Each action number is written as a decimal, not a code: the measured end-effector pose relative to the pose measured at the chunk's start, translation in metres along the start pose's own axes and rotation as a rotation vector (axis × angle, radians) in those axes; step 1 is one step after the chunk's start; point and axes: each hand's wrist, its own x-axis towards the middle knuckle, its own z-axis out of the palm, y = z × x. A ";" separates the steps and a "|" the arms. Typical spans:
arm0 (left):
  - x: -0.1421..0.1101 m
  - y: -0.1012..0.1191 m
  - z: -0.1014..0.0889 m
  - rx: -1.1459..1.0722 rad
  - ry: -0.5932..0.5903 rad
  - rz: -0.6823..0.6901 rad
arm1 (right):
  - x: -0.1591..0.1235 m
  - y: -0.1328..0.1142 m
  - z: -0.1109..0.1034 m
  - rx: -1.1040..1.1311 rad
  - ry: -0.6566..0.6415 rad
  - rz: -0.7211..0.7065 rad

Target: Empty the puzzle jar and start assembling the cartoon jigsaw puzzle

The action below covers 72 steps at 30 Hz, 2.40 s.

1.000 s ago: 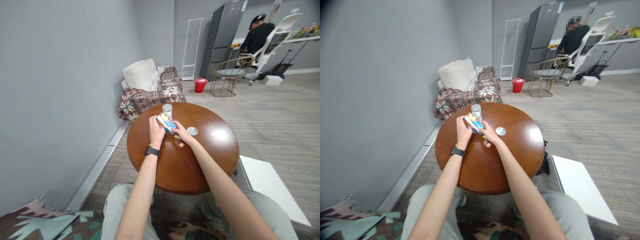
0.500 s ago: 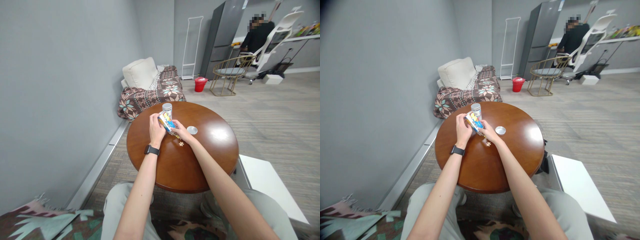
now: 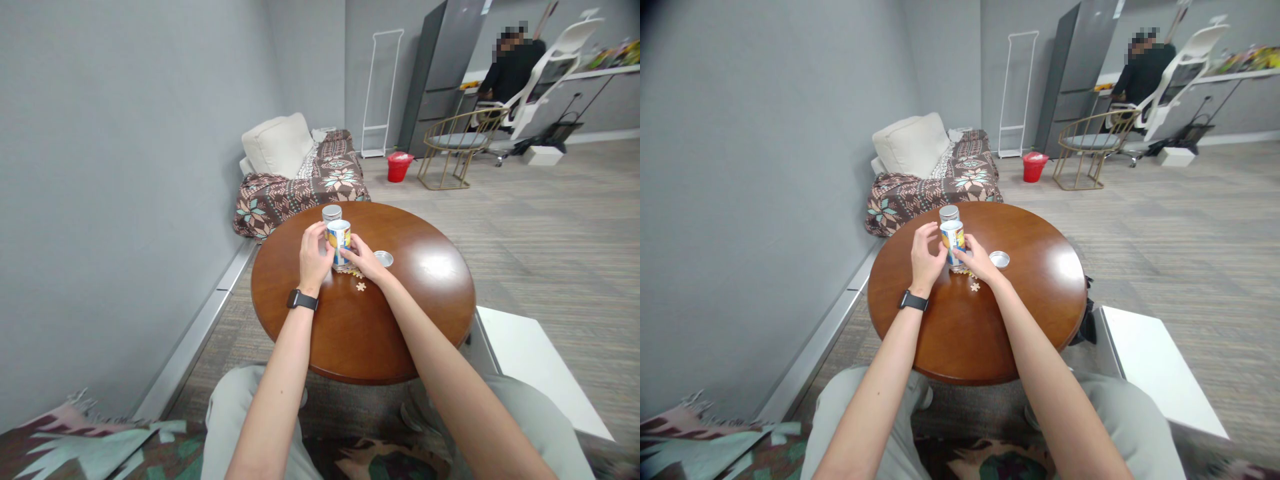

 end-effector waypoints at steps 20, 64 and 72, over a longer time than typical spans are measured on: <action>-0.001 0.001 0.006 -0.408 -0.124 -0.239 | -0.001 -0.017 -0.002 -0.060 0.133 -0.094; 0.008 -0.026 0.011 -1.035 0.403 -1.172 | -0.004 0.010 0.020 -1.008 -0.154 -0.148; 0.005 -0.023 0.015 -0.944 0.269 -1.139 | -0.006 -0.009 0.010 -0.865 -0.200 -0.025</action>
